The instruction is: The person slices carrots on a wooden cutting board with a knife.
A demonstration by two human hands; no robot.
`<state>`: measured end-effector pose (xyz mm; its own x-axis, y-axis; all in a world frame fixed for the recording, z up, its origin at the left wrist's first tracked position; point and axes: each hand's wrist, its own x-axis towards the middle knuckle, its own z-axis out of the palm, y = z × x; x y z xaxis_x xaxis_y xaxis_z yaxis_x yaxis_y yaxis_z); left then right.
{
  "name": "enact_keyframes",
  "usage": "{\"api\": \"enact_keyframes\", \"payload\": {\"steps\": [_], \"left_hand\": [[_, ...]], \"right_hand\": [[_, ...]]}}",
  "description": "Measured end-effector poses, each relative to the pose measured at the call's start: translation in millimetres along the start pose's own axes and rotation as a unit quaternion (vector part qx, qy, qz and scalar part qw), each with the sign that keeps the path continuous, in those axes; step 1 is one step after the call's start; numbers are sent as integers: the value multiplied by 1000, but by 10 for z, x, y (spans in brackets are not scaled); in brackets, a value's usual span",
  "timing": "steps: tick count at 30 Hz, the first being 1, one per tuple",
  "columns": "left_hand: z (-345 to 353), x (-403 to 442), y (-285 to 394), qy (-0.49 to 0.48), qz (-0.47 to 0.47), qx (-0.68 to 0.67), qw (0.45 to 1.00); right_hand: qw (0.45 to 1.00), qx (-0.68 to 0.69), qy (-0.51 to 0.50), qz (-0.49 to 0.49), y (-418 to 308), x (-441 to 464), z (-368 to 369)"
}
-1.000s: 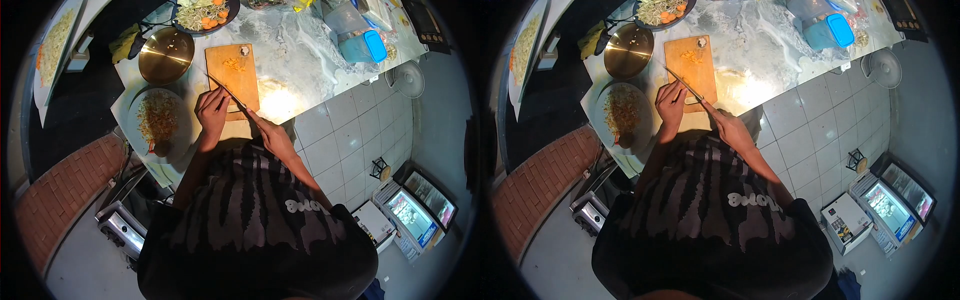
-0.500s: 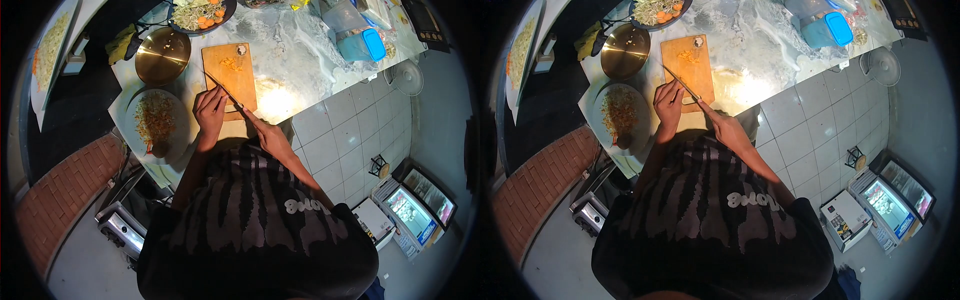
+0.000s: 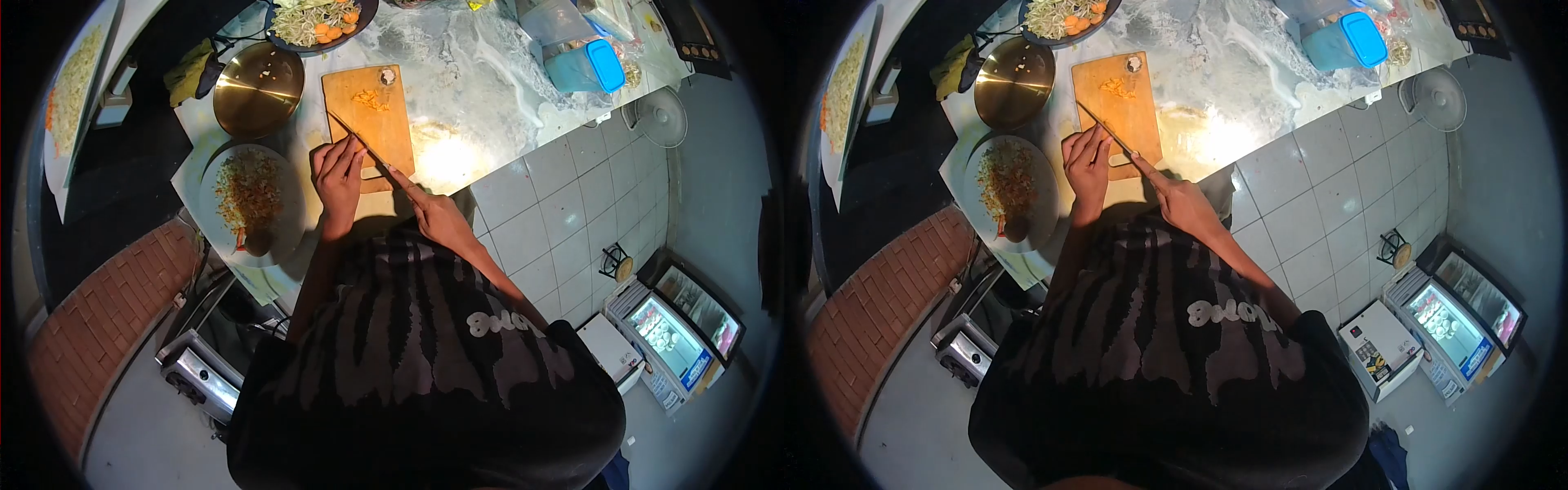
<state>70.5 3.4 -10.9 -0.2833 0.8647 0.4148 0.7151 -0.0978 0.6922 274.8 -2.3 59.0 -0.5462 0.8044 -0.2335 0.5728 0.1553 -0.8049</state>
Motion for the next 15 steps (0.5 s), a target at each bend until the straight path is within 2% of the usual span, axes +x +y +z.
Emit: {"api": "enact_keyframes", "payload": {"steps": [1,3,15], "left_hand": [[3,-7,-6,0,-2,0,1000],[9,-3,-12,5,-5,-6,1000],[16,10,-19,16,-18,-9,1000]], "right_hand": [[1000,-1,-1,1,-19,1,-19],[996,-26,-62,67,-73,18,-76],[999,16,-28,26,-20,89,-32]]}}
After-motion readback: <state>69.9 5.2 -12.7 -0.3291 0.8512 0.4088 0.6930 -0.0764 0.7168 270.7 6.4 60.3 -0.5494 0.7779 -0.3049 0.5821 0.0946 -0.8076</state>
